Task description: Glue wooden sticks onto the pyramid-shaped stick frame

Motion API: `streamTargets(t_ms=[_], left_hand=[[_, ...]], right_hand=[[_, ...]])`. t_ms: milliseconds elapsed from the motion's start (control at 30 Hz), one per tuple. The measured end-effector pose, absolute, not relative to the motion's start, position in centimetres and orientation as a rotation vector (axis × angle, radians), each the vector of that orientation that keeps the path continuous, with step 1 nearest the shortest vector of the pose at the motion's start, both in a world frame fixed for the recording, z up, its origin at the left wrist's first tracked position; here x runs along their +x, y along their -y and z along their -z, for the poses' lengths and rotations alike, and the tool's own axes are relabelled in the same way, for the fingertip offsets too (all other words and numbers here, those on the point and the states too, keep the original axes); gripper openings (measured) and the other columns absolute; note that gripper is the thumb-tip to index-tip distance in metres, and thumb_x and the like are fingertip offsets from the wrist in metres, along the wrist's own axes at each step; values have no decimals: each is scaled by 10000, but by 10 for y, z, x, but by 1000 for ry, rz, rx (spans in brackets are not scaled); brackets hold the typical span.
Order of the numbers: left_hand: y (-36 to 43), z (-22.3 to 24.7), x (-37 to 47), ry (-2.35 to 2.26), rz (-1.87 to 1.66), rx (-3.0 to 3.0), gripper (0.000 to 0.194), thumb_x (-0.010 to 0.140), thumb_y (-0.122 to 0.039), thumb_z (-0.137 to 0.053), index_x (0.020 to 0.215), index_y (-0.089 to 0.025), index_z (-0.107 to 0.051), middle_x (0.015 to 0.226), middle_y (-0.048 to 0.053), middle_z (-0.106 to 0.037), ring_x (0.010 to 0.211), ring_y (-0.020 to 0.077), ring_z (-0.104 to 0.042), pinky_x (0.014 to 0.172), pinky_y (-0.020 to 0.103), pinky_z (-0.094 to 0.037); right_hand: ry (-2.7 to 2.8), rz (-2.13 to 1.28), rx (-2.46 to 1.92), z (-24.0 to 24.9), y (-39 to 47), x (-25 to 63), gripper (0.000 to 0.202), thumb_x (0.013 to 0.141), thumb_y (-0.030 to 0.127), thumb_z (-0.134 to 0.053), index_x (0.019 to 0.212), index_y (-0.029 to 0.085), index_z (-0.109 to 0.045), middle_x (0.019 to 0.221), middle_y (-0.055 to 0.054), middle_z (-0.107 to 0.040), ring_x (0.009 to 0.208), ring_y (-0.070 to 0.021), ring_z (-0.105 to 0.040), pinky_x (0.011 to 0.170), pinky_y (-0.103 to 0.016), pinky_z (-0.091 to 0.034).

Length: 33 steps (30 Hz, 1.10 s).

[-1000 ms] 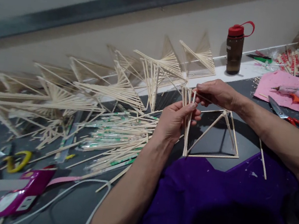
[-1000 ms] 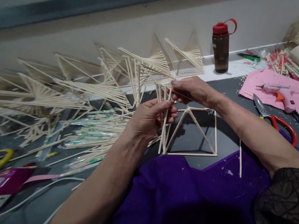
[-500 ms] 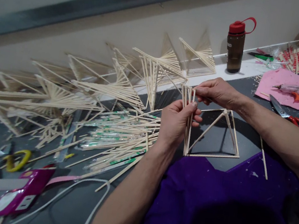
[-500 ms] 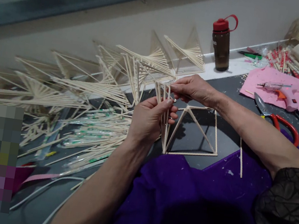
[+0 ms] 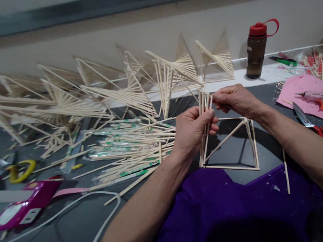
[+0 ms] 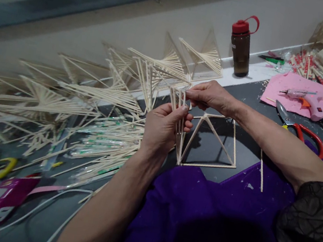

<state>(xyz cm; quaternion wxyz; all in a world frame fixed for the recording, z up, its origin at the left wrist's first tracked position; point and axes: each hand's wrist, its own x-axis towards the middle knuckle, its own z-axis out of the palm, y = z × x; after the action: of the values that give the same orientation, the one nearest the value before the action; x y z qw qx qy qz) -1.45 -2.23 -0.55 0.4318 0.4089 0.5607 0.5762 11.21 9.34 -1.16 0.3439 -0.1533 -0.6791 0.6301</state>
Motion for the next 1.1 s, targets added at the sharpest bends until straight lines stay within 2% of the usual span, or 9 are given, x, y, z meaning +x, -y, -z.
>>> streamTargets(t_ms=[400,733,1100], left_hand=[[21,6,-13,-1432,-1460,1025,274,677,-365,-778,729,-166,-596,585,-28,-643,433,77,-576,417,175,-459],[19,7,-13,-1406,-1484,1020,303,647,-373,-799,711,-161,-592,572,-29,-644,418,74,-569,400,167,-452],[18,9,-13,-1426,-1494,1030,270,661,-364,-774,712,-166,-597,574,-24,-650,417,76,-577,395,165,-454]], right_hand=[[1819,-1568,-316,12,-95,114,408,823,457,-732,625,120,-616,526,43,-537,467,-30,-418,454,-157,-342],[1832,-1528,-315,16,-99,113,291,887,254,-657,639,108,-616,555,36,-566,481,-32,-442,478,-154,-363],[1927,-1413,-326,13,-96,115,433,882,461,-661,627,118,-598,559,40,-524,510,-32,-425,502,-161,-362]])
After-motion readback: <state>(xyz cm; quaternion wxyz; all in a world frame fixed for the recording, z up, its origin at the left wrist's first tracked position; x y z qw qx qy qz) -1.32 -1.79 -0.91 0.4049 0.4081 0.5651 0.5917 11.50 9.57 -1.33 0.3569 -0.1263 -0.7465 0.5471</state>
